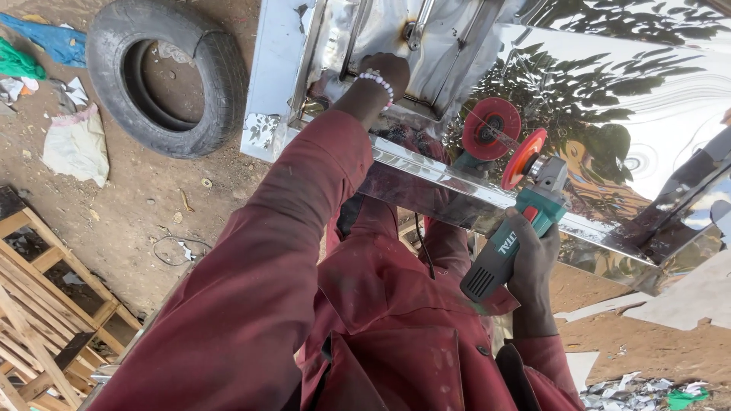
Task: The person uses an angle grinder with a polishing pad to polish the surface of a stainless steel kitchen sink. They move the tool across the sink's exterior and interior surfaces, then briefly wipe the interior with their hand before resuming polishing.
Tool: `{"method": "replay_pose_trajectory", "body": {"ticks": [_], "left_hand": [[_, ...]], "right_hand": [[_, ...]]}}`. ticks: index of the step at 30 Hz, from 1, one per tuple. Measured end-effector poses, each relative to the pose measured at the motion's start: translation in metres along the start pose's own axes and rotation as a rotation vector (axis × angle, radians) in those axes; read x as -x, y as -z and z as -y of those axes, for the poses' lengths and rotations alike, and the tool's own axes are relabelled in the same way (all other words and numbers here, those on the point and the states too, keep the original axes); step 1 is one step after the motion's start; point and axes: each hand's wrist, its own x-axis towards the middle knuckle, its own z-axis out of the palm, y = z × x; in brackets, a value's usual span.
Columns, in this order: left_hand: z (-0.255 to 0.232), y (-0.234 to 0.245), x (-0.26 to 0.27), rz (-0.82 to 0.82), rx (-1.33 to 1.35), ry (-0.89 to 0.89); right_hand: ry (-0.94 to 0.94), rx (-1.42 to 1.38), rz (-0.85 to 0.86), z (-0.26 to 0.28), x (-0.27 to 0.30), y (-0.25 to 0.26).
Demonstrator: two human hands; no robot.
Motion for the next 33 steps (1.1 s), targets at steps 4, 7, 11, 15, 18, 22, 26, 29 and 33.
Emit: {"method": "replay_pose_trajectory", "body": {"ticks": [4, 7, 11, 15, 18, 22, 26, 29, 33], "left_hand": [[-0.006, 0.0, -0.007, 0.072, -0.075, -0.028], [-0.007, -0.004, -0.014, 0.108, -0.036, -0.019], [0.001, -0.018, -0.033, 0.128, -0.049, -0.135], [-0.005, -0.004, -0.004, 0.108, 0.057, -0.144], [0.0, -0.017, -0.012, 0.042, 0.072, -0.221], [-0.016, 0.0, -0.002, 0.106, 0.092, -0.147], [-0.021, -0.005, -0.034, 0.211, -0.065, -0.183], [-0.018, -0.008, -0.035, 0.195, -0.066, -0.212], [-0.026, -0.01, -0.05, 0.224, -0.12, -0.187]], "right_hand": [[0.008, -0.038, -0.006, -0.005, -0.002, 0.001], [-0.008, -0.03, -0.004, -0.001, 0.001, 0.001], [-0.02, -0.051, -0.011, -0.003, 0.002, 0.0], [0.009, -0.023, 0.014, -0.01, -0.001, 0.005], [-0.003, -0.041, -0.004, 0.0, 0.009, 0.001], [0.045, -0.063, 0.045, -0.006, 0.003, 0.006], [0.017, -0.036, -0.008, -0.001, 0.009, 0.004], [0.024, -0.033, 0.011, 0.0, 0.01, 0.005], [0.048, 0.019, 0.012, -0.011, 0.003, 0.012]]}}
